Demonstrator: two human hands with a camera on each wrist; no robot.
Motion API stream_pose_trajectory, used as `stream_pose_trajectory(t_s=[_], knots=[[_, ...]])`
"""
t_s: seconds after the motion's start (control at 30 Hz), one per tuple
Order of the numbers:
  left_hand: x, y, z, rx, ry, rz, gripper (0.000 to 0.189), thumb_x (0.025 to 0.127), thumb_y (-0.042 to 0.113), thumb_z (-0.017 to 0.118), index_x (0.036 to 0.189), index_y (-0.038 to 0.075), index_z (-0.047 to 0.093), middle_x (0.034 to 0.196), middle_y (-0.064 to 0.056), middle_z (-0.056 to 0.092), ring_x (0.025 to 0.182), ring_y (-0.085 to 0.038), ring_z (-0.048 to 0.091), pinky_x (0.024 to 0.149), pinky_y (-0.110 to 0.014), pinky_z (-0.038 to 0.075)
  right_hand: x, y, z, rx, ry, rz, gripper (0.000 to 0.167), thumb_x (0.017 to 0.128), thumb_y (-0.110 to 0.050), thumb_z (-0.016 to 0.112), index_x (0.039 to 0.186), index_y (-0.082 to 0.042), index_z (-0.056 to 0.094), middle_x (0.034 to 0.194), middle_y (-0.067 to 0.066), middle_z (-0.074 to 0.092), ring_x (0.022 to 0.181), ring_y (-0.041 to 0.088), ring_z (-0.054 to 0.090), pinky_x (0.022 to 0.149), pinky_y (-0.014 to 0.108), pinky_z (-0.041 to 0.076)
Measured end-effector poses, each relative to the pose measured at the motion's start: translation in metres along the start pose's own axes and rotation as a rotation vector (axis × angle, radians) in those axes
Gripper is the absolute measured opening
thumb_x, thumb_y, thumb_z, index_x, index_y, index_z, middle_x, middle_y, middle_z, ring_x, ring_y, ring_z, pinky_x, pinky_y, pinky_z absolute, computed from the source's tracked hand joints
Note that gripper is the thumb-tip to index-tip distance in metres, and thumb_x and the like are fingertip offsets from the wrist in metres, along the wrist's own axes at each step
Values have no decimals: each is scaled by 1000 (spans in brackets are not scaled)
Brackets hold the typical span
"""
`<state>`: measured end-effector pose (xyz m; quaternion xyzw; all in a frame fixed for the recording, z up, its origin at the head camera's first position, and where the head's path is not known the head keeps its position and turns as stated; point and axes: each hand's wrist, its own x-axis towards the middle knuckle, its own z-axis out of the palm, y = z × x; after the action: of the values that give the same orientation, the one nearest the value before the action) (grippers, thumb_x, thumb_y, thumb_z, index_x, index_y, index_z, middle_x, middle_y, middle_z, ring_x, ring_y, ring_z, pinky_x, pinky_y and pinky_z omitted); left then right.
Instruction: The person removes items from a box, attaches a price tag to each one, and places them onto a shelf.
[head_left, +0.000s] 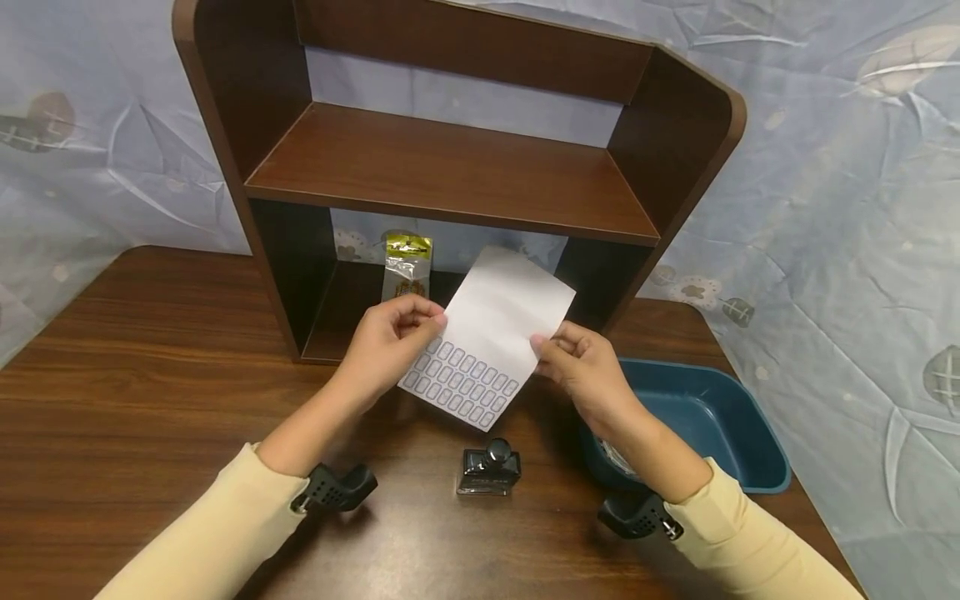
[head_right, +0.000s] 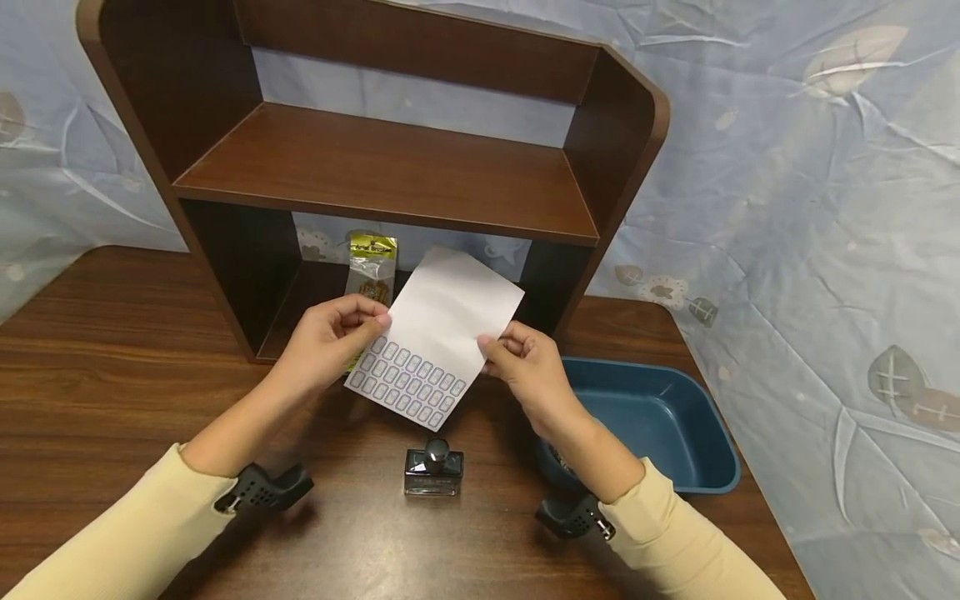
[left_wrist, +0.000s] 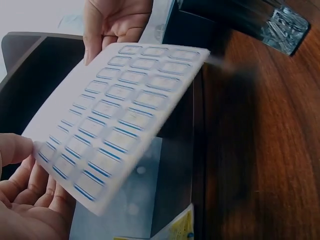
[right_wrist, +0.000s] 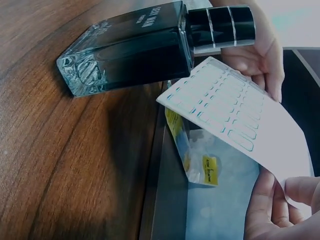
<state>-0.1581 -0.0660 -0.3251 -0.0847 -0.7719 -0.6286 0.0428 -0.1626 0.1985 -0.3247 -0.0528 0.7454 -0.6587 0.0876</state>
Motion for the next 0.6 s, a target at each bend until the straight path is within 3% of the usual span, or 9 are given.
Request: stream_pose_trajectory(t_s=[0.4, 0.6], knots=[[-4, -9, -3, -2, -100, 11, 15, 100, 6, 66, 109, -7, 70, 99, -22, 75, 74, -8, 69, 66, -21, 58, 0, -1, -6, 83, 51, 44, 25, 106, -14, 61, 122, 5, 58, 100, -7, 76, 98, 8, 73, 89, 21, 61], [-5, -9, -2, -11, -112, 50, 15, 100, 4, 66, 111, -7, 70, 97, -24, 74, 72, -9, 69, 64, -22, 58, -1, 1, -7, 101, 45, 63, 18, 106, -15, 62, 112, 2, 60, 96, -6, 76, 95, 8, 73, 88, 21, 61]])
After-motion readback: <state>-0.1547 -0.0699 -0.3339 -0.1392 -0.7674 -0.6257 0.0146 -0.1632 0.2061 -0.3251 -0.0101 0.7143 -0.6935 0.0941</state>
